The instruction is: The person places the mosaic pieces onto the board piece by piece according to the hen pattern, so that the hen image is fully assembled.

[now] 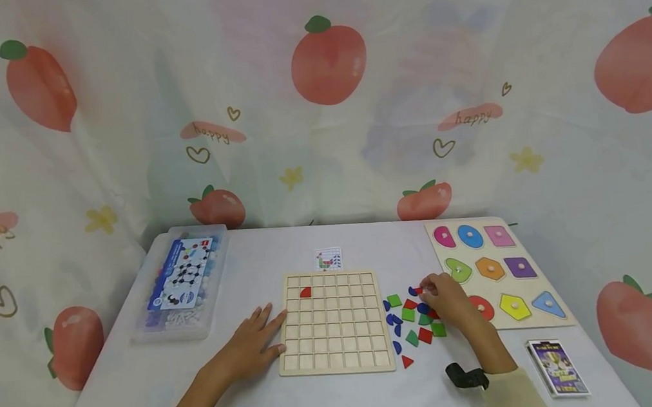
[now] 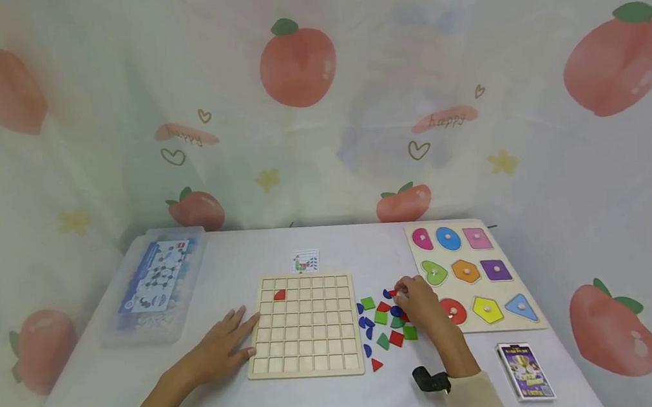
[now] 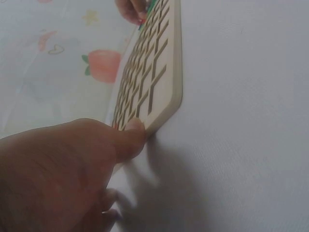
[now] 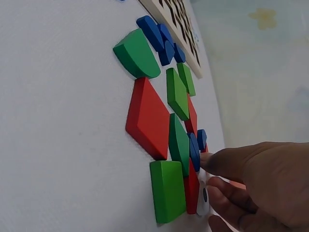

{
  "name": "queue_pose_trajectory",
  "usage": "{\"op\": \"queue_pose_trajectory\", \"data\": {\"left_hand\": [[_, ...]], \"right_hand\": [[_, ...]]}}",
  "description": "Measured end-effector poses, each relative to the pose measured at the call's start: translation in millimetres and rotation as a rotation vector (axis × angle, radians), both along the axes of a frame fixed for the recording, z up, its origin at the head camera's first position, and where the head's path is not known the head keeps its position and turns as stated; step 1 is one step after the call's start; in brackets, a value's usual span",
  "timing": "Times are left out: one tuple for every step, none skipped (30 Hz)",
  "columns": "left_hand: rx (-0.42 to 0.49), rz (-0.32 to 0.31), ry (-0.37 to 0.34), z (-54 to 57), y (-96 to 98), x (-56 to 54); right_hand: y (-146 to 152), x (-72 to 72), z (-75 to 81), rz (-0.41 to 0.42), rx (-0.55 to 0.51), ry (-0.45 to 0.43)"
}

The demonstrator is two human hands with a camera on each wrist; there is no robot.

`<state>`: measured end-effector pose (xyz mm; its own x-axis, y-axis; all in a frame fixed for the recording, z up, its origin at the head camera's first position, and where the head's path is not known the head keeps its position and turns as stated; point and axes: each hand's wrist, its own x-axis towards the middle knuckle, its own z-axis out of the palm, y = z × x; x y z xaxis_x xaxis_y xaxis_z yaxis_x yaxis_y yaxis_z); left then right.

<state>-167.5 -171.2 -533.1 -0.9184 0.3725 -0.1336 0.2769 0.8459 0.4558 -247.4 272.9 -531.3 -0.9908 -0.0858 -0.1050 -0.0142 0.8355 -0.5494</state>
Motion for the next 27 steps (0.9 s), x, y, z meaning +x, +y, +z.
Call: {"op": "queue_pose_trajectory", "data": {"left_hand": [[0.001,-0.001,0.001,0.1,-0.1,0.0],[0.002,-0.001,0.001,0.0,-0.2,0.1],[0.003,-0.001,0.001,-0.1,-0.2,0.1],[0.002,-0.002,0.002,-0.3,-0.3,0.0],[0.004,-0.002,0.003,-0.7,-0.5,-0.1],[0.002,-0.003,0.003,-1.2,-0.6,-0.2],[0.003,-0.005,0.004,-1.4,-0.7,-0.2],[0.002,-0.005,0.003,-1.6,-0.8,-0.3],[0.002,-0.006,0.002,-1.8,-0.8,-0.4],[-0.003,-0.008,0.002,-2.0,-0.8,-0.5],[-0.002,-0.009,0.001,-2.2,-0.7,-0.6],[-0.005,-0.01,0.0,-2.6,-0.6,-0.8],[-0.005,-0.009,0.001,-3.0,-0.7,-0.8],[-0.013,-0.008,-0.001,-3.6,-0.8,-0.9],[-0.013,-0.008,-0.003,-4.3,-0.7,-1.2],[-0.017,-0.01,-0.005,-4.8,-0.6,-1.2],[-0.014,-0.012,-0.007,-5.3,-0.3,-1.3],[-0.013,-0.014,-0.006,-5.5,0.1,-1.3],[-0.008,-0.016,-0.004,-5.6,0.4,-1.3],[-0.01,-0.018,-0.006,-5.5,0.7,-1.4],[-0.007,-0.02,-0.005,-5.1,1.0,-1.5],[-0.008,-0.021,-0.003,-4.3,1.0,-1.4],[-0.007,-0.02,-0.003,-3.7,0.9,-1.5],[-0.009,-0.018,-0.004,-3.3,0.6,-1.8],[-0.009,-0.016,-0.006,-2.4,0.0,-2.0],[-0.018,-0.014,-0.009,-1.6,-0.7,-2.1],[-0.018,-0.01,-0.01,-0.9,-1.6,-2.3]], "right_hand": [[0.3,-0.5,-1.0,-0.001,-0.005,0.003],[0.4,-1.0,-1.8,-0.001,-0.009,0.007],[0.5,-1.7,-2.6,0.001,-0.012,0.009],[0.7,-2.6,-3.4,0.001,-0.016,0.01],[0.8,-3.4,-4.1,0.003,-0.018,0.012],[0.4,-4.4,-4.6,-0.001,-0.02,0.011],[0.1,-5.5,-5.1,-0.001,-0.019,0.015],[-0.6,-6.6,-4.9,-0.005,-0.018,0.017],[-1.4,-7.8,-4.9,-0.01,-0.018,0.019],[-2.6,-8.8,-4.6,-0.019,-0.019,0.024],[-4.3,-9.6,-3.7,-0.027,-0.022,0.028],[-6.7,-10.7,-2.9,-0.036,-0.027,0.032],[-10.0,-11.8,-1.8,-0.037,-0.032,0.039],[-14.1,-12.7,-0.8,-0.04,-0.036,0.045],[-18.7,-13.2,-0.1,-0.041,-0.04,0.05],[-24.3,-13.4,1.0,-0.043,-0.046,0.055],[-30.5,-13.6,2.2,-0.041,-0.054,0.059],[-37.7,-13.4,3.5,-0.038,-0.056,0.064],[-45.5,-13.2,4.7,-0.034,-0.058,0.068],[-53.9,-13.2,5.8,-0.029,-0.062,0.073],[-62.8,-13.4,7.1,-0.019,-0.067,0.079],[-72.3,-13.2,8.6,-0.008,-0.071,0.084],[-82.3,-13.5,9.6,0.005,-0.073,0.094],[-92.8,-13.6,10.3,0.018,-0.071,0.102],[-103.3,-13.7,11.2,0.04,-0.073,0.118],[-114.5,-13.7,11.4,0.06,-0.07,0.136],[-125.5,-13.1,12.1,0.085,-0.063,0.149]]}}
